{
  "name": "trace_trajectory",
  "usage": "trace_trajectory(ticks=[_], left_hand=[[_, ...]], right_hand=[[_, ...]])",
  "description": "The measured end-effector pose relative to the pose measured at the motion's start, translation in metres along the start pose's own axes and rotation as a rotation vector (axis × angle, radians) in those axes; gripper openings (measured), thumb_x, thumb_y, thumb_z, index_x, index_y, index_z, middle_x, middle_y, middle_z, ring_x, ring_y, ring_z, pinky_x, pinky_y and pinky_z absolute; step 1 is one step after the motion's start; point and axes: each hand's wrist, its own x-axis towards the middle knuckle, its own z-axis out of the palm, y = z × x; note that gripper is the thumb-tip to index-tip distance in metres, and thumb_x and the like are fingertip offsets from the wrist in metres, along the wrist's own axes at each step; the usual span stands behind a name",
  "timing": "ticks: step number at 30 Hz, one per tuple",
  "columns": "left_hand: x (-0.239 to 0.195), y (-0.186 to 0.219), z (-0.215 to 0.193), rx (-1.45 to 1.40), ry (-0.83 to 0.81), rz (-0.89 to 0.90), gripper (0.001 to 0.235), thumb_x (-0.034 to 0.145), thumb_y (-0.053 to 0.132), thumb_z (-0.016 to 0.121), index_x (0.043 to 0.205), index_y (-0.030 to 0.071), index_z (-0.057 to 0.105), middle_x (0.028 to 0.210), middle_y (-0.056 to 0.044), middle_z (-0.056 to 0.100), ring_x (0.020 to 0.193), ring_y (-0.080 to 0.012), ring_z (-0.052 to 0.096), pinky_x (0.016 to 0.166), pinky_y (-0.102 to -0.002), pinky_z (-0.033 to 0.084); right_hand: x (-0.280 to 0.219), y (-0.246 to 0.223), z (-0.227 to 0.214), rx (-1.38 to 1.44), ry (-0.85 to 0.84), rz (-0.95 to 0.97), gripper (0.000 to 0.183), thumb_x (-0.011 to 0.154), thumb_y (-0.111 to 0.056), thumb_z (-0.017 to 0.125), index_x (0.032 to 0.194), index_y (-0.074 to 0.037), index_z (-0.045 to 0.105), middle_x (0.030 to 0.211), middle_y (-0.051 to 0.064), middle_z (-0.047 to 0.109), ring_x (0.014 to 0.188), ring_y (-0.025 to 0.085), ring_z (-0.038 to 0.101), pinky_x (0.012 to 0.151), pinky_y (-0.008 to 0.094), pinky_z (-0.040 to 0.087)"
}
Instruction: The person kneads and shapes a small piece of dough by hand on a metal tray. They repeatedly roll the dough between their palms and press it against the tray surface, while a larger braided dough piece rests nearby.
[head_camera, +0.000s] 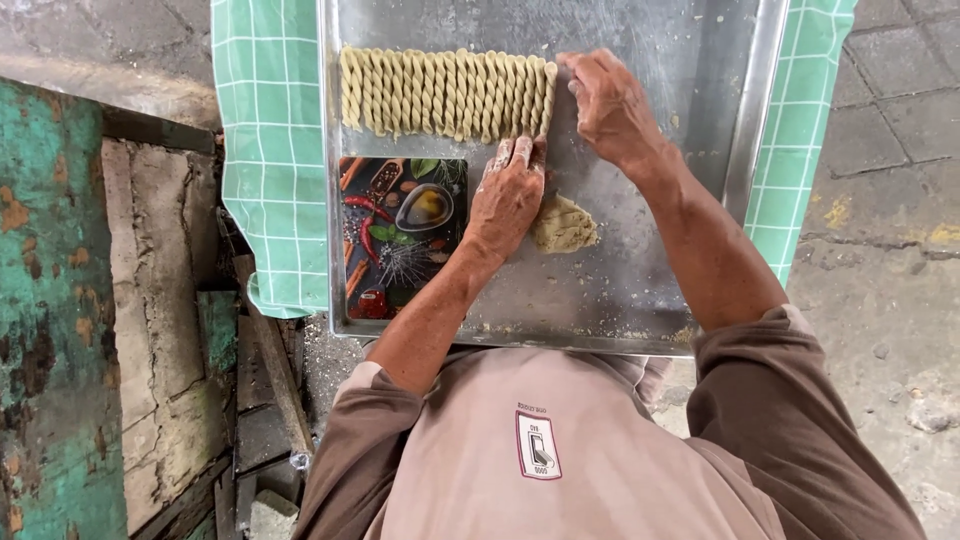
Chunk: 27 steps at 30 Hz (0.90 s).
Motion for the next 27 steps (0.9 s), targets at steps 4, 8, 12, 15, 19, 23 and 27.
trace_trajectory(ticks=[4, 8, 12, 15, 19, 23, 27], left_hand=[[-0.006, 0.0, 0.001, 0.032, -0.025, 0.001, 0.021, 0.098, 0.004, 0.06, 0.081, 0.003, 0.071, 0.156, -0.03, 0.043, 0.068, -0.0194, 0.07, 0.073, -0.039, 0.058], [-0.006, -0.011, 0.047, 0.099, 0.093, 0.013, 0.015, 0.099, 0.008, 0.057, 0.109, 0.004, 0.067, 0.145, -0.027, 0.054, 0.096, -0.0297, 0.065, 0.079, -0.043, 0.06], [-0.001, -0.008, 0.037, 0.161, 0.179, 0.016, 0.041, 0.099, 0.01, 0.052, 0.139, 0.005, 0.061, 0.139, -0.024, 0.057, 0.13, -0.0411, 0.058, 0.086, -0.047, 0.06], [-0.007, -0.011, 0.044, 0.109, 0.112, -0.026, 0.046, 0.101, 0.012, 0.052, 0.147, 0.009, 0.056, 0.145, -0.024, 0.055, 0.135, -0.0438, 0.054, 0.094, -0.055, 0.058], [-0.003, 0.003, -0.005, -0.031, -0.066, -0.039, 0.024, 0.099, 0.005, 0.051, 0.089, -0.003, 0.071, 0.157, -0.026, 0.042, 0.144, -0.0446, 0.041, 0.108, -0.066, 0.043], [-0.001, 0.0, 0.004, 0.02, 0.037, 0.007, 0.022, 0.099, 0.006, 0.053, 0.102, -0.006, 0.071, 0.15, -0.029, 0.047, 0.136, -0.0462, 0.047, 0.097, -0.06, 0.05], [-0.002, 0.0, 0.006, 0.096, 0.08, 0.008, 0.012, 0.091, 0.003, 0.063, 0.092, -0.002, 0.074, 0.149, -0.025, 0.048, 0.133, -0.0424, 0.049, 0.093, -0.055, 0.053]], right_hand=[[-0.031, 0.004, 0.013, -0.003, 0.024, 0.005, 0.032, 0.108, 0.008, 0.051, 0.13, -0.007, 0.068, 0.092, 0.008, 0.055, 0.076, 0.019, 0.047, 0.064, 0.029, 0.044], [-0.057, -0.002, 0.011, 0.048, -0.001, -0.01, 0.028, 0.109, 0.001, 0.05, 0.121, -0.007, 0.073, 0.1, 0.013, 0.063, 0.086, 0.032, 0.057, 0.072, 0.041, 0.049], [-0.063, -0.006, 0.011, 0.138, -0.001, -0.001, 0.023, 0.106, -0.003, 0.054, 0.116, -0.009, 0.073, 0.108, 0.018, 0.065, 0.099, 0.049, 0.064, 0.081, 0.056, 0.056], [-0.059, -0.023, -0.007, 0.187, 0.016, 0.004, 0.015, 0.107, -0.004, 0.057, 0.111, -0.006, 0.071, 0.108, 0.02, 0.067, 0.099, 0.051, 0.064, 0.079, 0.058, 0.055], [-0.048, -0.012, 0.003, 0.08, 0.007, 0.025, 0.04, 0.104, 0.012, 0.044, 0.139, 0.006, 0.061, 0.12, 0.024, 0.064, 0.068, 0.018, 0.048, 0.052, 0.023, 0.044], [-0.023, 0.005, 0.006, -0.053, -0.005, 0.005, 0.04, 0.103, 0.009, 0.047, 0.141, 0.007, 0.061, 0.117, 0.02, 0.062, 0.095, 0.029, 0.052, 0.081, 0.038, 0.047], [-0.008, 0.019, 0.015, -0.151, -0.044, -0.052, 0.048, 0.098, 0.006, 0.044, 0.142, 0.001, 0.065, 0.124, 0.021, 0.056, 0.094, 0.04, 0.049, 0.079, 0.055, 0.049]])
